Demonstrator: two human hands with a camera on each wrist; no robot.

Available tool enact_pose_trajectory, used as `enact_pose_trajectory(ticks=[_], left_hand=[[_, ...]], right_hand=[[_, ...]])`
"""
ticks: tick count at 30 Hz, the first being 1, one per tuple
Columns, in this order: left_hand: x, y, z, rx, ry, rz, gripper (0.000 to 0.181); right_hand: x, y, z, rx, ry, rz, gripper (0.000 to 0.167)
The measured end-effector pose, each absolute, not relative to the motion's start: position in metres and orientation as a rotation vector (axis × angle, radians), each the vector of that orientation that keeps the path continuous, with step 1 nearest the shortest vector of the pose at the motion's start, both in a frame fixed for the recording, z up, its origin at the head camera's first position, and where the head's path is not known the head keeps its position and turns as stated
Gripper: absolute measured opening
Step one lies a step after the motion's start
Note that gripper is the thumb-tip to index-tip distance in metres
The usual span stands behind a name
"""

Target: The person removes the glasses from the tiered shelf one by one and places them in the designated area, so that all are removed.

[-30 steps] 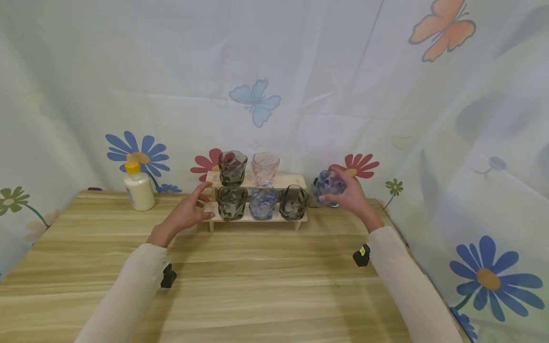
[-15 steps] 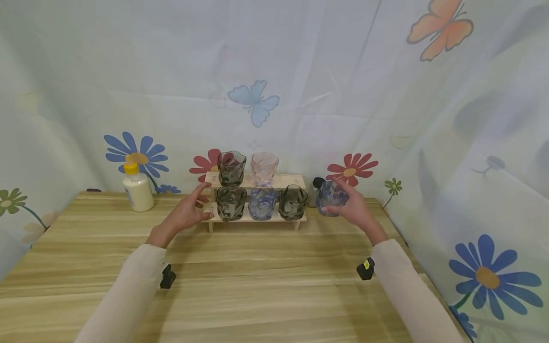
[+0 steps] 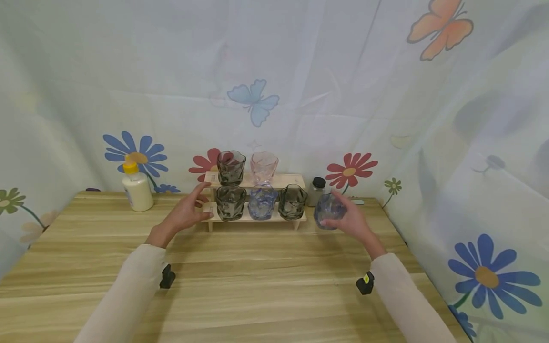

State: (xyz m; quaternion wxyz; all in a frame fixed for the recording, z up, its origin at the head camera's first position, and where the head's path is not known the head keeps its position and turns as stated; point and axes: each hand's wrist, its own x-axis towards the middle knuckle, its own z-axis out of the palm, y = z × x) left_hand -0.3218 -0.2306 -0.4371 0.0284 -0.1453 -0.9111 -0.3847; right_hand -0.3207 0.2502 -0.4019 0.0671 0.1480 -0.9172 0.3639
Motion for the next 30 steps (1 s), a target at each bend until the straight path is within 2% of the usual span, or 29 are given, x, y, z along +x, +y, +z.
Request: enact_pose_trajectory(ticks=[30], left_hand=[[-0.324,-0.232,-0.439,-0.445,-2.815,-1.189,0.089]], right_hand=[[-0.298,0.25,-0.452,0.42,-2.823,1.155,0.096]])
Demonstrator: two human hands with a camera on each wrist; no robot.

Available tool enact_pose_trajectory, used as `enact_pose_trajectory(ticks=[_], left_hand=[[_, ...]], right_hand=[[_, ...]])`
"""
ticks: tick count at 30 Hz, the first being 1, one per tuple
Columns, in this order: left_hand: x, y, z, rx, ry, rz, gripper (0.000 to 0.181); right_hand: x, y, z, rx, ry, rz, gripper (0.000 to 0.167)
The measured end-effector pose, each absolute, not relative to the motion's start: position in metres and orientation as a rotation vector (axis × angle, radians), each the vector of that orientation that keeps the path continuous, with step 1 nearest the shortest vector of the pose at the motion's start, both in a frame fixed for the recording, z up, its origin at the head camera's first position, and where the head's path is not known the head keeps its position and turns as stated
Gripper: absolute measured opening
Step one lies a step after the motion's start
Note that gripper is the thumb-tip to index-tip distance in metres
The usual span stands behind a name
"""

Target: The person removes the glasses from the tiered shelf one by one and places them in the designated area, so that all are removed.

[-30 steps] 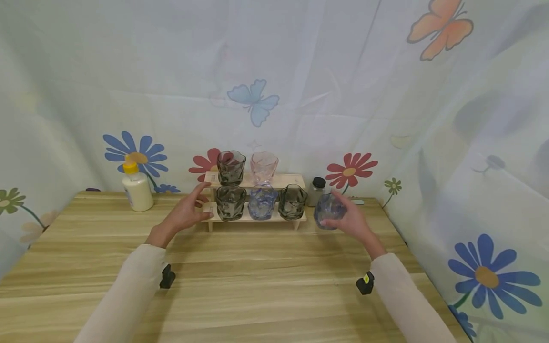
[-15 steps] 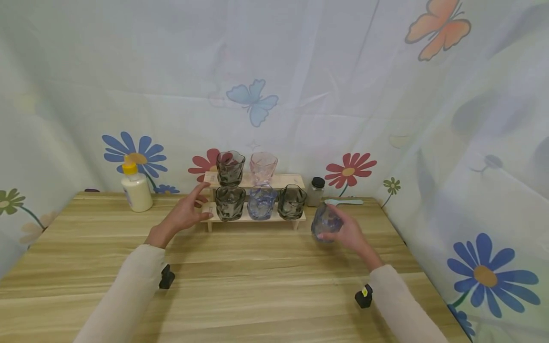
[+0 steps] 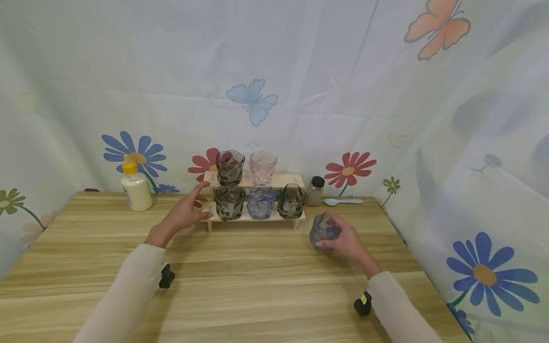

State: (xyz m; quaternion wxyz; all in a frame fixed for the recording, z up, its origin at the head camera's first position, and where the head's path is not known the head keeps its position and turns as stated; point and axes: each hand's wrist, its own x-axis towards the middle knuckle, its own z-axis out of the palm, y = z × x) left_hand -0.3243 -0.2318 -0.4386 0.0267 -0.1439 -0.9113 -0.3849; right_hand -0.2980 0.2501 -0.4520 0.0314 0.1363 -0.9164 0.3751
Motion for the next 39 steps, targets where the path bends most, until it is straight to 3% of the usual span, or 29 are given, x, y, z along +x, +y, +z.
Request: enact_pose_trajectory(ticks=[12,39], left_hand=[[-0.326,-0.232,-0.44,-0.443,-2.814,-1.178,0.089],[-0.324,-0.232,-0.44,-0.438,-2.82,-1.176,0.089]], right_hand=[[-0.296,0.251,-0.458,0.417,-2.816,1.148,0.094],[-0.287,0.251,-0.461,0.382,-2.834,1.194,0.106]])
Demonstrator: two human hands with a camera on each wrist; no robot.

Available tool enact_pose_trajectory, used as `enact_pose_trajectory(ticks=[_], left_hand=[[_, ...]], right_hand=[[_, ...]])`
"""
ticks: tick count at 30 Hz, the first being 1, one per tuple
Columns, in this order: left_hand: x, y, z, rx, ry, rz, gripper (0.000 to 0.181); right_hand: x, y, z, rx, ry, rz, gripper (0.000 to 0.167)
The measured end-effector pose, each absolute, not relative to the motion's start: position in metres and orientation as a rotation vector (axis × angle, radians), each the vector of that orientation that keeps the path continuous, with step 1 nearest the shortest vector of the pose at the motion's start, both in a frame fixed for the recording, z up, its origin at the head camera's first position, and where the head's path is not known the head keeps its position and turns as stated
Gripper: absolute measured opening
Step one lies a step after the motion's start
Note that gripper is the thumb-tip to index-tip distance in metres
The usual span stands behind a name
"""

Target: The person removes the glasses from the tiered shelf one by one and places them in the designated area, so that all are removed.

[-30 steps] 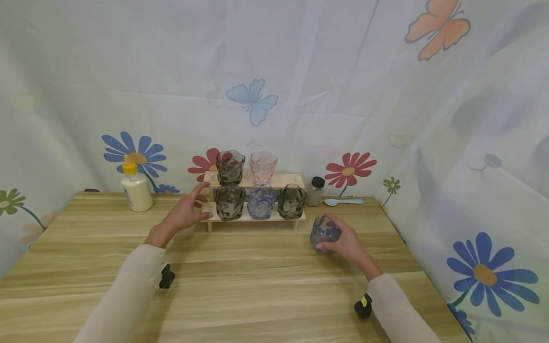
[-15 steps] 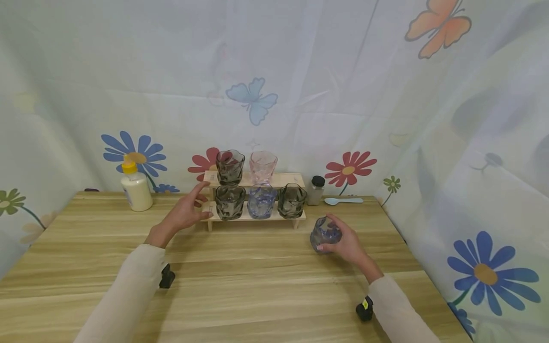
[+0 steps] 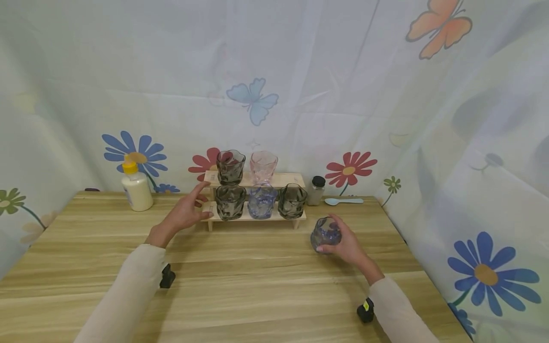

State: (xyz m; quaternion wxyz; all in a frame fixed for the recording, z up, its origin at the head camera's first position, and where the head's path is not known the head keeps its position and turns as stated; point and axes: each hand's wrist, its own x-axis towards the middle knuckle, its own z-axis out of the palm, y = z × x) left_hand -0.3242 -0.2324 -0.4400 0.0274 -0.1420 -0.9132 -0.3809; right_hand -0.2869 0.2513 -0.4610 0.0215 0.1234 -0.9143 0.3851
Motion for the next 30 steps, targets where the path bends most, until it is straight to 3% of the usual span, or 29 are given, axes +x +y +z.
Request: enact_pose_trajectory(ticks=[13,30], left_hand=[[-0.325,-0.234,-0.441,-0.444,-2.811,-1.179,0.089],[-0.325,-0.233,-0.441,-0.456,-2.811,-1.188,0.089]], right_hand=[[-0.302,0.253,-0.423,0.452,-2.733,1.194,0.111],[-0.333,0.217,-0.382,0.618,-2.7,1.186,0.105]])
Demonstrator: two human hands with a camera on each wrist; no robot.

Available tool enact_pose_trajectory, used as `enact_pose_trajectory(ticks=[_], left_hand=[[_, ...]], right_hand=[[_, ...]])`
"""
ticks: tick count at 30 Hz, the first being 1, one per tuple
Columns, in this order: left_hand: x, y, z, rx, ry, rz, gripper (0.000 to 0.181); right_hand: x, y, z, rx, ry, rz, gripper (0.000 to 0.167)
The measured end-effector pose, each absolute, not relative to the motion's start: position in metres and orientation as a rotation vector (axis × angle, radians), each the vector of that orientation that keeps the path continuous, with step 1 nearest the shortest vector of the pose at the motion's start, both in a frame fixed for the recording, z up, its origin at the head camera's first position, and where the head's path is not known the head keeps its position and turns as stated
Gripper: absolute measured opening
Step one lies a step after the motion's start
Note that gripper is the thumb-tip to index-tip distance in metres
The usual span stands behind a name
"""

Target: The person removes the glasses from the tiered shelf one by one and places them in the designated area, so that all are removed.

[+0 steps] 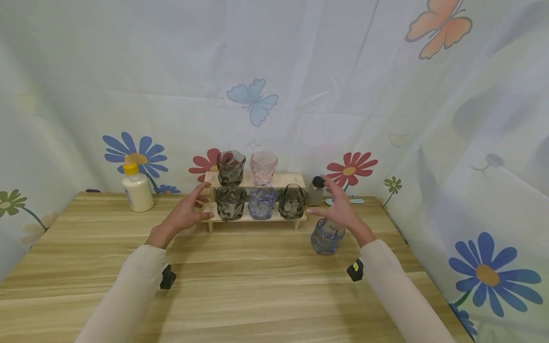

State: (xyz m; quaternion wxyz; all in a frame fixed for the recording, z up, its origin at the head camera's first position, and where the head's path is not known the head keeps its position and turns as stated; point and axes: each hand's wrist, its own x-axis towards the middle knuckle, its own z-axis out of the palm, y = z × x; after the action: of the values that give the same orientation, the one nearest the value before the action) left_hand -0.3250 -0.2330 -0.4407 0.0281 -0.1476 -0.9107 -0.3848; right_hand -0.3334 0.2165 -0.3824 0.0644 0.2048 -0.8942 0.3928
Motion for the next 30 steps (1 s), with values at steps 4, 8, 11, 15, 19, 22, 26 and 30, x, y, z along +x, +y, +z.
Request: enact_pose_trajectory(ticks=[4,8,11,15,19,22,26,30], left_hand=[[-0.325,-0.233,-0.441,-0.461,-2.807,-1.188,0.089],[-0.325,-0.233,-0.44,-0.454,-2.809,-1.183,0.089],[-0.324,-0.233,-0.44,-0.451,-2.809,-1.185,0.089],[-0.324,-0.233,-0.44,-0.448,-2.812,-1.189,0.089],[-0.324,-0.233,-0.439,-0.441,-2.813,-1.193,0.09],[-0.324,-0.233,-0.439,-0.44,-2.812,-1.189,0.089],[-0.325,-0.233,-0.439,-0.452,-2.807,-1.182,0.089],[-0.325,-0.233,-0.441,-0.463,-2.795,-1.18,0.089]], right_hand=[[-0.339,0.206,-0.377,0.649,-2.683,1.178,0.103],[-0.346,0.196,-0.372,0.689,-2.678,1.12,0.101],[-0.35,0.188,-0.367,0.715,-2.698,1.081,0.099],[-0.355,0.179,-0.362,0.708,-2.733,1.064,0.095],[-0.362,0.171,-0.356,0.69,-2.753,1.057,0.089],[-0.366,0.164,-0.352,0.687,-2.76,1.055,0.085],[-0.372,0.155,-0.348,0.709,-2.751,1.078,0.08],[-0.376,0.146,-0.346,0.733,-2.731,1.108,0.077]])
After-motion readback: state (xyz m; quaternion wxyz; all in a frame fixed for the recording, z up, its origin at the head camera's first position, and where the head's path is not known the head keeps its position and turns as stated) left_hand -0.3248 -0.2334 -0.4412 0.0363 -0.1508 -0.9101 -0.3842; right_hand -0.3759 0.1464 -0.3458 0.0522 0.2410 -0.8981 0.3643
